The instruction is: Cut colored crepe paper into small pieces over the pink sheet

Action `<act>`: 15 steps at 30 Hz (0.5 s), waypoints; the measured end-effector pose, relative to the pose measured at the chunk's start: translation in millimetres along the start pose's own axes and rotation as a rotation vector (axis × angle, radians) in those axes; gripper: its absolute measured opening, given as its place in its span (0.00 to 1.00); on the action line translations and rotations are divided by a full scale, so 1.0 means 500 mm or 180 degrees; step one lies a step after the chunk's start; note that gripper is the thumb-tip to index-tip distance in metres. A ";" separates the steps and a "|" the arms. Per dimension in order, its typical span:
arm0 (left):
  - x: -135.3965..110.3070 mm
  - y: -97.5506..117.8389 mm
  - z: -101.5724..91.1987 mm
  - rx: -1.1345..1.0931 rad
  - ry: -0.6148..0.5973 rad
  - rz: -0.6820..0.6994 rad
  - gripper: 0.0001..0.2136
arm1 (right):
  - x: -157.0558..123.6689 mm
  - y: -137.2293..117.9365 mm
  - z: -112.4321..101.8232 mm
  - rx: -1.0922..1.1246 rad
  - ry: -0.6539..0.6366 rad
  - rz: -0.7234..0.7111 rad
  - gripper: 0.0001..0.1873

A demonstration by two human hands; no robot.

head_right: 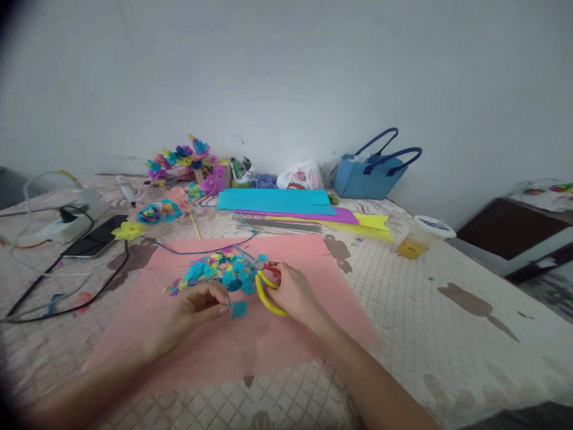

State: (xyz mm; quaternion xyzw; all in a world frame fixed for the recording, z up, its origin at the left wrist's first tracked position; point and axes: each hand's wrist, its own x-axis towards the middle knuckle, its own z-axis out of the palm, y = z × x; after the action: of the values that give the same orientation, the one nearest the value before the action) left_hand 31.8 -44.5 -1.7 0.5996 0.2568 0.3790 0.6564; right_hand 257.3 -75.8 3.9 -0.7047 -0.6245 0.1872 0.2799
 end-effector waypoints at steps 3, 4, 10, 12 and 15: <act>0.000 -0.003 -0.002 0.0047 -0.0009 0.0027 0.09 | 0.009 0.012 -0.001 -0.0131 0.0098 0.0105 0.14; 0.001 -0.004 -0.002 0.0069 -0.0014 0.0036 0.09 | 0.011 0.014 0.000 -0.0174 0.0123 0.0106 0.13; 0.000 0.000 -0.003 0.0059 -0.0031 0.0033 0.09 | 0.009 0.017 -0.002 -0.0034 0.0169 -0.0027 0.10; -0.001 0.002 -0.002 0.0085 -0.0014 0.0020 0.09 | 0.007 0.014 -0.004 0.0089 0.0129 -0.0137 0.08; -0.001 0.004 -0.001 0.0091 -0.0008 -0.0020 0.09 | 0.007 0.010 -0.005 0.0101 0.0099 -0.0193 0.07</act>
State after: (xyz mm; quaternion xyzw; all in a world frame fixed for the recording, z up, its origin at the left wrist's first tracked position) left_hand 30.7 -44.4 0.3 0.6086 0.2632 0.3725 0.6493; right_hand 263.3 -73.1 3.1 -0.6838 -0.6380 0.1776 0.3063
